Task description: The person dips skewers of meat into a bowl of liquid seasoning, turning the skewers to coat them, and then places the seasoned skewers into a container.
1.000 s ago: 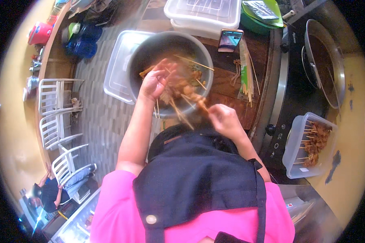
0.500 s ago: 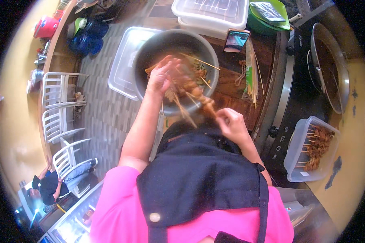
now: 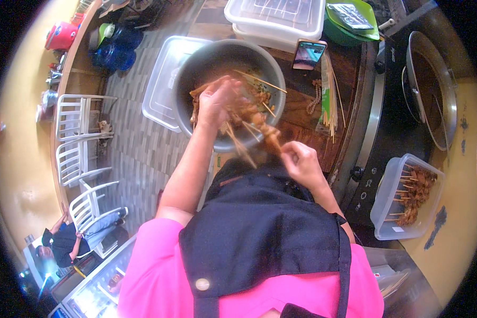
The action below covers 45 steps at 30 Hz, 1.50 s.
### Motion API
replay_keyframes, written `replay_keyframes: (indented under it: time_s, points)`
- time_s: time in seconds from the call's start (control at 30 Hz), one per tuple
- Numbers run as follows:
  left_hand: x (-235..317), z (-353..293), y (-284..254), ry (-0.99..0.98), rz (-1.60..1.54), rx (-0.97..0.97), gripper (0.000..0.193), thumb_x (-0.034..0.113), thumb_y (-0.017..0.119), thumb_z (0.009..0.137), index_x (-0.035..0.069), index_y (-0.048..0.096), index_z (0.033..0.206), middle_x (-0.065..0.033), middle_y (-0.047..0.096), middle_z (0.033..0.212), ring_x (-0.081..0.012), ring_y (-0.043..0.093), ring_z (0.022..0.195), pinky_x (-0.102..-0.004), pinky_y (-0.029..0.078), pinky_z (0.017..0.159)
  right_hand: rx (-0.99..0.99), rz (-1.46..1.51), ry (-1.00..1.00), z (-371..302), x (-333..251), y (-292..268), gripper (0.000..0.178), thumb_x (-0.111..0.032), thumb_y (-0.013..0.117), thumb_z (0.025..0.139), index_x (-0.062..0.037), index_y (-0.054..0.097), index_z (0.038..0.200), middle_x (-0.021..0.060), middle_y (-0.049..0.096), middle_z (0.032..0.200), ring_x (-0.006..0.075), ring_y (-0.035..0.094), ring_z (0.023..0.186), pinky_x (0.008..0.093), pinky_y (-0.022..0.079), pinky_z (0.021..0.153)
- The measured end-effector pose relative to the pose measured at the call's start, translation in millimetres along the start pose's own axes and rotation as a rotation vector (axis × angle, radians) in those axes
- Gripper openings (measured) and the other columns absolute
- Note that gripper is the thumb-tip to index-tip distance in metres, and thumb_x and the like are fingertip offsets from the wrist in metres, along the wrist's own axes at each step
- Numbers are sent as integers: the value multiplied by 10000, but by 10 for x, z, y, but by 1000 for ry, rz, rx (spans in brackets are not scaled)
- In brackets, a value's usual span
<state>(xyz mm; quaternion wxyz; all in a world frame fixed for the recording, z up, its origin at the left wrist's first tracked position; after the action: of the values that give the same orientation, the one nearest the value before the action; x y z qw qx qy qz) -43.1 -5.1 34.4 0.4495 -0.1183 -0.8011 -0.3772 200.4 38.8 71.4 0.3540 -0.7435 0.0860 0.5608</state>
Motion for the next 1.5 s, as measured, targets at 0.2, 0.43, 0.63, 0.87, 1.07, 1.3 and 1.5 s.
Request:
replay_keyframes:
  time_s: [0.2, 0.43, 0.63, 0.87, 1.07, 1.3, 1.5]
  points:
    - [28, -6, 7, -7, -15, 10, 187, 180, 595, 818, 37, 595, 938, -118, 620, 864, -206, 606, 733, -422, 546, 601, -35, 15, 24, 13, -9, 4, 112, -48, 608, 715, -6, 570, 811, 145, 591, 739, 249, 596, 646, 325, 472, 578]
    - [-23, -11, -5, 11, -113, 86, 180, 114, 585, 815, 29, 580, 973, -121, 623, 883, -221, 617, 799, -402, 538, 600, -1, -3, -26, 40, 13, 3, 117, -48, 598, 716, -6, 569, 820, 142, 597, 747, 249, 596, 655, 324, 475, 592]
    - [-164, 0, -57, -89, -113, 7, 254, 144, 532, 838, 13, 506, 1054, -115, 590, 964, -237, 579, 902, -387, 490, 758, 26, 8, -51, 70, 19, 26, 114, -48, 596, 717, -7, 569, 821, 137, 591, 751, 247, 597, 659, 318, 480, 600]
    - [-196, -73, 55, -124, -66, 1, 227, 141, 558, 816, 16, 535, 1004, -110, 595, 941, -226, 574, 919, -349, 458, 820, 16, 5, -12, 80, 49, 36, 111, -36, 594, 723, -6, 565, 826, 138, 588, 748, 243, 598, 666, 316, 477, 592]
    - [-200, -84, 143, -128, -130, -19, 207, 105, 570, 809, 0, 558, 988, -121, 611, 933, -224, 590, 885, -321, 459, 805, 42, 26, -49, 102, 49, 42, 113, -33, 594, 724, -2, 567, 828, 141, 592, 754, 251, 600, 671, 325, 478, 597]
    - [-177, -62, 228, -160, -129, -47, 210, 102, 552, 829, -21, 563, 999, -121, 609, 918, -221, 589, 852, -320, 483, 756, 73, 49, 23, 145, 95, 26, 82, -47, 592, 724, 2, 575, 788, 150, 592, 742, 265, 598, 687, 334, 475, 610]
    - [-77, 209, -119, -247, 237, -3, 244, 141, 522, 848, -6, 558, 1040, -99, 607, 938, -213, 589, 839, -332, 488, 735, 98, -44, -44, 176, 131, 27, 97, -52, 602, 713, -9, 568, 793, 149, 589, 760, 299, 584, 714, 361, 465, 653]
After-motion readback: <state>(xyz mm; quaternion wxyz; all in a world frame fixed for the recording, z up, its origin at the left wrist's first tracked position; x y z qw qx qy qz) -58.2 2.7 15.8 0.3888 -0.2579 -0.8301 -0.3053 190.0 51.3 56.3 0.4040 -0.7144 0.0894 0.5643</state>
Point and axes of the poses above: each hand's wrist, its own z-axis towards the middle knuckle, its own y-axis out of the palm, x = y × z, the point moved 6 cm from there along z, towards the middle knuckle
